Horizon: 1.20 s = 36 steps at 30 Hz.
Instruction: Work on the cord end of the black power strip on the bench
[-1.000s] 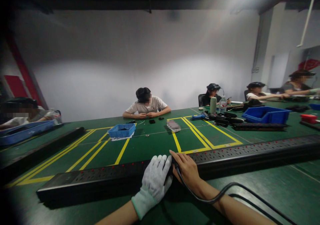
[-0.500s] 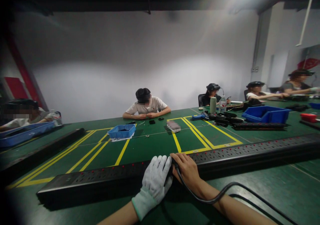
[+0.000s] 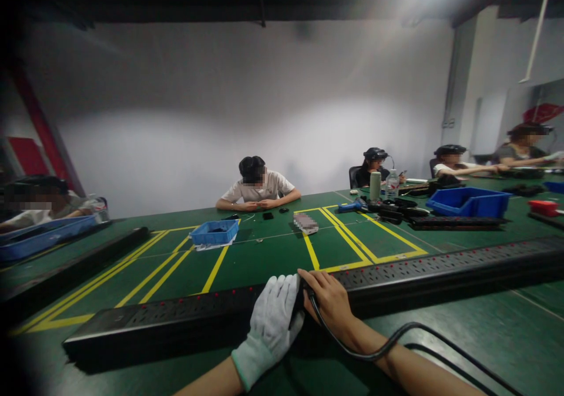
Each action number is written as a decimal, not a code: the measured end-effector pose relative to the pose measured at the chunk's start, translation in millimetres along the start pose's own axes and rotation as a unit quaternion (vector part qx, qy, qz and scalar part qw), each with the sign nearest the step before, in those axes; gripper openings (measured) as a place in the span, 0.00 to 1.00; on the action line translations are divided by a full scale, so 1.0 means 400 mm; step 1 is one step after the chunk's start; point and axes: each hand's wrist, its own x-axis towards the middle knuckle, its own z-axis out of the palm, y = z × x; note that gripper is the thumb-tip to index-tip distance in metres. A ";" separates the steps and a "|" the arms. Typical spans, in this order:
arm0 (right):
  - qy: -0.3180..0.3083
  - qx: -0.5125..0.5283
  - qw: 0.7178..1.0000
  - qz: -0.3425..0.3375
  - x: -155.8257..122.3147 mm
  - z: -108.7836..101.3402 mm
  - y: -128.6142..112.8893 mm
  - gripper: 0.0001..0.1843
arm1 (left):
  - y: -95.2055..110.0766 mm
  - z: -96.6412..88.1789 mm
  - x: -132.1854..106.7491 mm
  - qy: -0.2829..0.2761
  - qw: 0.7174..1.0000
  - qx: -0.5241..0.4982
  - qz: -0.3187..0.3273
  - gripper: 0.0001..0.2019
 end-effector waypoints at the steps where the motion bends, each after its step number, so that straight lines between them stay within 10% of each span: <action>1: 0.004 -0.002 1.000 -0.001 0.000 0.000 -0.001 0.24 | 0.000 0.000 0.000 0.002 1.000 0.002 0.002 0.28; 36: 0.002 -0.008 1.000 0.009 -0.009 0.016 0.005 0.19 | 0.000 0.002 0.001 -0.011 1.000 -0.023 0.008 0.26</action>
